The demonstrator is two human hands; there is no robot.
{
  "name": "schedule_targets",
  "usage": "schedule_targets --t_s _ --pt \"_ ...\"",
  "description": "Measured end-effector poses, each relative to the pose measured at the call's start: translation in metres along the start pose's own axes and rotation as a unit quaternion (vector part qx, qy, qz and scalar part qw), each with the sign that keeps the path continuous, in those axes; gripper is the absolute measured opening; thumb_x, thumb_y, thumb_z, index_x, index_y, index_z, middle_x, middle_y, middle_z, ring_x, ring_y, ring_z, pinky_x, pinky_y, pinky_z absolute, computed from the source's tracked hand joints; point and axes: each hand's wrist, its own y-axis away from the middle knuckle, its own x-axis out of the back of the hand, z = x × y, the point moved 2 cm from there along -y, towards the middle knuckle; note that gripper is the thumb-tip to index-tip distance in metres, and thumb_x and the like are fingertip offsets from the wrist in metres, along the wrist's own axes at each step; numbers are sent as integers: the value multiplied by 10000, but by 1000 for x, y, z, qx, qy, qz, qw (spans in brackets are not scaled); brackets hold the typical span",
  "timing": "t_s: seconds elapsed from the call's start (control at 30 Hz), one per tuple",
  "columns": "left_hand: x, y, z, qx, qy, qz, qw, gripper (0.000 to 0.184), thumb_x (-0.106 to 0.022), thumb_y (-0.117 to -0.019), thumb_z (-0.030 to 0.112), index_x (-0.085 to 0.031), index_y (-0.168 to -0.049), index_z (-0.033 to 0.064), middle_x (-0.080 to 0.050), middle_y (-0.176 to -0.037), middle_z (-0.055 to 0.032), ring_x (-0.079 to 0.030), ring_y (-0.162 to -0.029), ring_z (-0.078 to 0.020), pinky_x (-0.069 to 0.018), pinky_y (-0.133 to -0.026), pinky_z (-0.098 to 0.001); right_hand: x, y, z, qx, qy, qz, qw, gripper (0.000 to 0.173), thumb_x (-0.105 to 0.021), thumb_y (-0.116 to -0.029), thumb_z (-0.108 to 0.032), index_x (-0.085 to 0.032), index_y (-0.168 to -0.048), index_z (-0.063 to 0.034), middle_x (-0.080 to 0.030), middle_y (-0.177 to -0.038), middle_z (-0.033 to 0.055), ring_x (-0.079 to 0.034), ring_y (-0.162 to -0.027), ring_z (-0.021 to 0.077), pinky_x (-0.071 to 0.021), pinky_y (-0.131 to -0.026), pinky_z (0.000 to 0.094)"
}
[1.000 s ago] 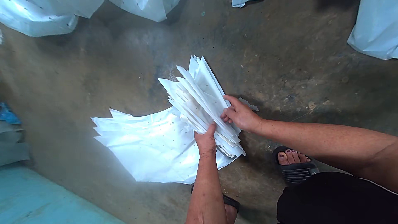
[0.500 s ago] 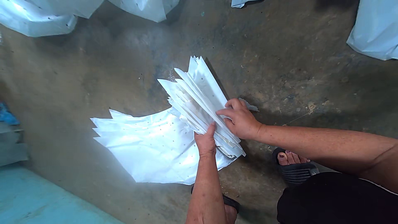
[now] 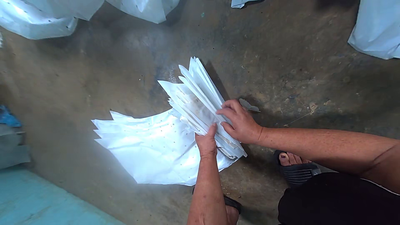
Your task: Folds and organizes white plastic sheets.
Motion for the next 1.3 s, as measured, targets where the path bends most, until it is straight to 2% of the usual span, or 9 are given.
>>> schedule_targets --t_s 0.13,0.23,0.33,0.67,0.87,0.97,1.07,1.17,1.3 --pt "0 0 -1 -8 4 2 1000 442 -709 -879 -76 -504 -1266 -10 -675 -975 -115 -698 -827 -140 -608 -740 -310 -4 1 -3 -39 -123 -10 992 491 -577 -987 -36 -472 -1459 50 -504 -1379 283 -676 -1050 317 -596 -860 402" --pt "0 -1 -2 -7 9 3 1000 459 -712 -878 -76 -498 -1279 -10 -674 -991 -126 -700 -840 -154 -614 -744 -327 0 -8 -3 -144 -185 -51 971 559 -470 -1059 -50 -280 -1578 28 -560 -1346 270 -692 -1051 319 -582 -912 424" --pt "1 -1 -2 -2 9 4 1000 485 -717 -882 -67 -489 -1307 -14 -672 -1027 -141 -698 -864 -175 -611 -763 -346 8 -23 0 -217 -199 -96 951 573 -423 -1079 -54 -206 -1601 38 -594 -1285 244 -685 -1078 306 -559 -972 412" --pt "0 0 0 1 -1 7 1000 491 -722 -890 -48 -488 -1320 -16 -668 -1050 -159 -698 -885 -190 -611 -776 -359 6 -36 8 -303 -213 -111 922 488 -470 -1072 -84 -359 -1533 28 -629 -1214 222 -694 -1019 289 -565 -934 435" --pt "0 -1 -1 -3 -2 8 1000 487 -726 -881 -59 -488 -1304 -15 -673 -1022 -154 -707 -854 -187 -619 -752 -353 6 -49 11 -387 -237 -137 880 373 -480 -1090 -152 -469 -1430 3 -608 -1082 181 -633 -742 192 -561 -696 346" --pt "0 -1 -1 1 -6 10 1000 482 -716 -882 -70 -484 -1302 -19 -669 -1017 -154 -703 -840 -183 -615 -747 -347 6 -54 14 -387 -181 -172 887 318 -505 -1079 -177 -530 -1356 -24 -617 -1035 169 -606 -674 204 -542 -619 365" --pt "0 0 -1 2 0 7 1000 477 -714 -886 -67 -486 -1303 -19 -669 -1018 -156 -703 -846 -185 -614 -753 -348 8 -56 13 -350 -104 -184 913 342 -555 -1055 -194 -540 -1337 -1 -636 -1068 198 -643 -779 275 -547 -693 449" --pt "1 0 -1 -3 7 1 1000 459 -714 -889 -61 -503 -1295 -16 -680 -1014 -148 -708 -852 -181 -618 -754 -350 9 -55 11 -318 -59 -181 929 488 -644 -1016 -259 -516 -1390 27 -655 -1160 246 -653 -1068 380 -512 -923 564" --pt "1 1 -2 -5 9 2 1000 466 -705 -891 -69 -496 -1304 -19 -674 -1025 -146 -704 -855 -179 -614 -759 -350 6 -56 16 -305 -55 -211 927 400 -663 -1009 -292 -609 -1209 50 -654 -1049 237 -642 -980 366 -503 -860 566"
